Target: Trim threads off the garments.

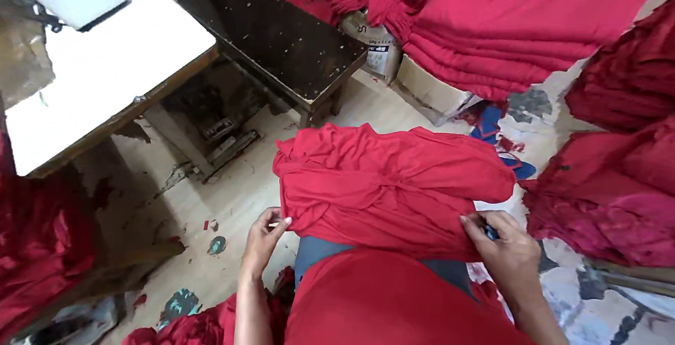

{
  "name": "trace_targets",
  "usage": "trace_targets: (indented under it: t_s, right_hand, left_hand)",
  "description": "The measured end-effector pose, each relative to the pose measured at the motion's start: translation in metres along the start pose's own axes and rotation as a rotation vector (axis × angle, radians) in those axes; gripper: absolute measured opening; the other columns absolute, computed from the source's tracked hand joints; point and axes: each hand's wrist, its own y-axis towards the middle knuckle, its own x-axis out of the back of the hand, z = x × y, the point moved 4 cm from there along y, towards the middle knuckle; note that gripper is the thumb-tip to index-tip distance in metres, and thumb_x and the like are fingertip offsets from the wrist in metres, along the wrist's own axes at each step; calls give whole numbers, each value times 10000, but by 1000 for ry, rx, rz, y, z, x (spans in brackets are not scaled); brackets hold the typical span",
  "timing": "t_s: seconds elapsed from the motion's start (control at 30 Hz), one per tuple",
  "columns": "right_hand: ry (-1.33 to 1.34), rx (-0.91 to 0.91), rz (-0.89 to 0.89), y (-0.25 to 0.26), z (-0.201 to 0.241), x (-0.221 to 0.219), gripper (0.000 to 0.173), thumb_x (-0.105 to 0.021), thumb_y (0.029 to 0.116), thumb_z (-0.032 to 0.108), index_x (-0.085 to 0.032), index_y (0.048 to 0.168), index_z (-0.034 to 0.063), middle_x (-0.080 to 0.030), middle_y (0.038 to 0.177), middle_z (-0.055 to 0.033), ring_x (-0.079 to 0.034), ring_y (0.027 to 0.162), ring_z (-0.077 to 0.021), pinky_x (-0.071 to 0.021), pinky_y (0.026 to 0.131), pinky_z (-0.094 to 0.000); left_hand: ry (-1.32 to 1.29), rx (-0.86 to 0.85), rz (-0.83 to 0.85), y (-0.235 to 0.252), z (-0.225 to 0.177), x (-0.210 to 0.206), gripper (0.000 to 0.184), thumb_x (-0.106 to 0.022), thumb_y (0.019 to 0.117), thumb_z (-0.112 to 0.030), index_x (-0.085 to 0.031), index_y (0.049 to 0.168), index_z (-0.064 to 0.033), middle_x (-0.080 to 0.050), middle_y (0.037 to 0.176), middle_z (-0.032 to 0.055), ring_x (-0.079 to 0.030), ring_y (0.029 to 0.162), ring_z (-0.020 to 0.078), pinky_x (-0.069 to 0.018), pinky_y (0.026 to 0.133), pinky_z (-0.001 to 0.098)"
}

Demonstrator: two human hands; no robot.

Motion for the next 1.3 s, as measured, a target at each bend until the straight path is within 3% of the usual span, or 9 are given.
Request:
trace_targets:
  t_s: [0.1,0.27,0.4,0.5,0.67,0.8,0.87,1.07,1.3]
  right_hand:
    - [83,-99,25,12,-2,19,256,-605,989,121,-612,1061,-125,-644,908,-275,-634,805,-358,-511,738,-560]
    - [773,-416,21,42,-20,36,90,-487,1022,128,-548,977,177,-512,589,145,-406,419,50,-372,409,-125]
    - [1406,-586,-340,58,-24,18,335,-288,1129,221,-598,1117,97,-712,813,84,-483,463,48,-380,431,-95]
    - [1352,-614,-452,57,-9,4,275,-235,1138,199,-478,1236,115,-745,986,58,-542,508,31,-421,453,-106]
    - [887,-275,-211,46,34,-16,175,-392,1091,108,-528,1167,28,-704,840,77,-510,501,33,-434,470,-137]
    - [619,51,93,41,71,-44,221,-528,1032,125,-630,1129,-45,-699,885,9,-575,644,32,-492,586,-152]
    - [526,188,175,42,90,-61,217,-572,1014,138,-686,1088,-30,-714,930,-52,-652,784,-32,-559,727,-205]
    - [488,508,385,40,146,-96,178,-621,992,154,-727,1022,14,-716,924,-84,-663,764,-92,-566,716,-229]
    - [506,723,608,25,184,-125,224,-669,980,258,-719,1016,43,-697,896,-79,-671,729,-135,-577,643,-300]
  left_hand:
    - [91,-57,-188,3,-4,8,209,-656,976,-182,-708,1048,8,-708,961,73,-682,866,130,-576,803,332]
    - [-561,69,-409,12,-33,35,292,-402,1061,-58,-578,828,-72,-665,633,-15,-630,536,62,-545,549,214]
    - [-1014,-233,-249,35,-56,31,323,-469,1074,-236,-502,1387,-164,-545,1468,23,-538,1344,186,-469,1099,403]
    - [-630,-259,-200,42,-62,24,524,-460,1060,-380,-410,1520,-133,-393,1587,29,-415,1440,198,-419,1139,443]
    - [-199,-124,-253,25,-21,10,247,-497,1055,-172,-666,1067,8,-739,1034,81,-697,1004,168,-560,902,378]
    - [-64,66,-98,8,10,-5,717,-760,877,-154,-419,1482,25,-503,1464,221,-564,1282,314,-536,980,454]
    - [-10,65,-84,7,27,-12,600,-756,887,-132,-532,1430,-7,-438,1547,214,-502,1362,338,-507,1021,492]
    - [-220,104,-326,17,22,1,234,-503,1058,-162,-625,985,25,-625,789,32,-604,730,88,-522,725,308]
    - [-963,166,-241,1,-26,19,241,-409,1063,-47,-504,1281,-5,-699,970,71,-702,855,131,-606,781,318]
